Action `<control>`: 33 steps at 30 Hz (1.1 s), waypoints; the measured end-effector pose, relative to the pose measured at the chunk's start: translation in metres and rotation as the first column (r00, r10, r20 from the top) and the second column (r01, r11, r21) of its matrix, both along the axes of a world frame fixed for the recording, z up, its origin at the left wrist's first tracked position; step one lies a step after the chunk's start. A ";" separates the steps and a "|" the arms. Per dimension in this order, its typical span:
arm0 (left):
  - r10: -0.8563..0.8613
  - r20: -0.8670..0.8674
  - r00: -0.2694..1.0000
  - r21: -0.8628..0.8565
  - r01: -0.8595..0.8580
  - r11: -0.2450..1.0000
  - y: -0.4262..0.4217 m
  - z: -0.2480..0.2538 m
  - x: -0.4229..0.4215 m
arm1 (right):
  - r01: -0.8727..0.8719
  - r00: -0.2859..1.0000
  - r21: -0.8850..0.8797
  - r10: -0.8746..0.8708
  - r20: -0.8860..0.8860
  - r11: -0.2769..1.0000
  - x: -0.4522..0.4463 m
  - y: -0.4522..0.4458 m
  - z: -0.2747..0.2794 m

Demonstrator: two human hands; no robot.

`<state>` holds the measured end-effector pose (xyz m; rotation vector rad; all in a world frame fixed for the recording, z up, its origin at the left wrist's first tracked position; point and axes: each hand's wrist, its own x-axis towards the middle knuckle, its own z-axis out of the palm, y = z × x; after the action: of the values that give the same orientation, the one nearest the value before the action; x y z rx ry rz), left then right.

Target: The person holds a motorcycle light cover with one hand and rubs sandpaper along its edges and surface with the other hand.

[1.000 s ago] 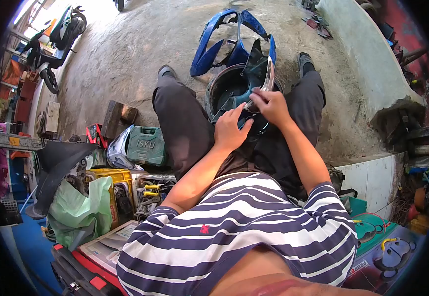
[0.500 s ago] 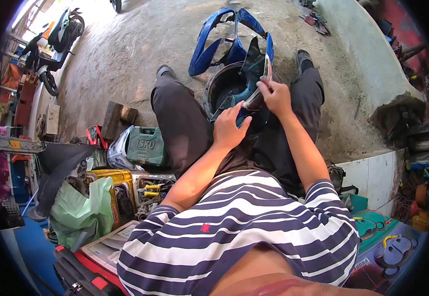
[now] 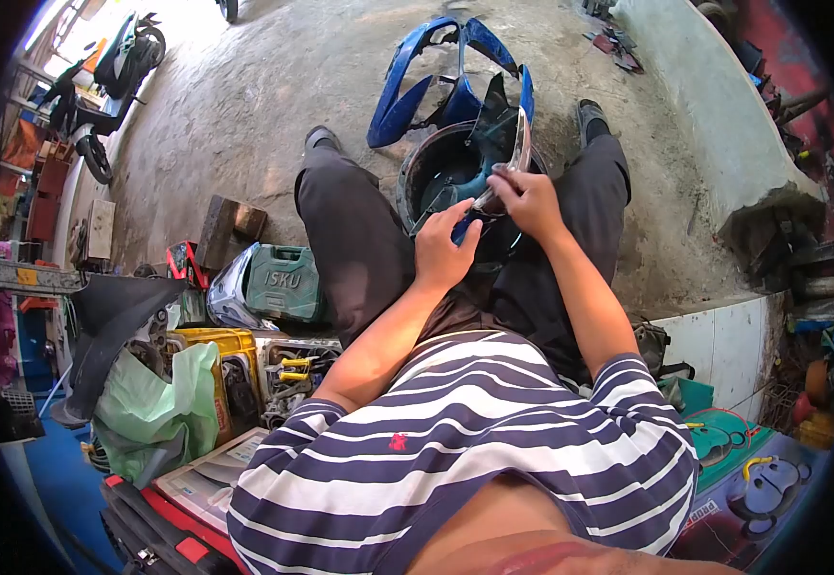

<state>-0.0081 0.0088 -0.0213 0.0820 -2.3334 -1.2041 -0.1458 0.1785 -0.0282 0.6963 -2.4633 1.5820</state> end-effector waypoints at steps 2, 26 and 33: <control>-0.002 -0.004 1.000 0.001 0.002 1.000 0.000 0.000 0.000 | 0.099 0.987 -0.002 -0.098 0.129 0.995 -0.010 0.005 0.009; -0.026 0.037 0.999 -0.013 0.027 1.000 0.001 0.004 0.000 | 0.126 0.986 0.049 -0.130 0.105 0.991 -0.012 0.004 0.012; -0.034 0.040 0.999 0.011 0.033 0.999 0.001 0.007 0.001 | 0.099 0.992 -0.047 -0.095 0.081 0.994 -0.007 0.002 0.008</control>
<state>-0.0070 0.0100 -0.0145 0.0720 -2.3721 -1.2422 -0.1527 0.1806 -0.0205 0.5081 -2.4603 1.6599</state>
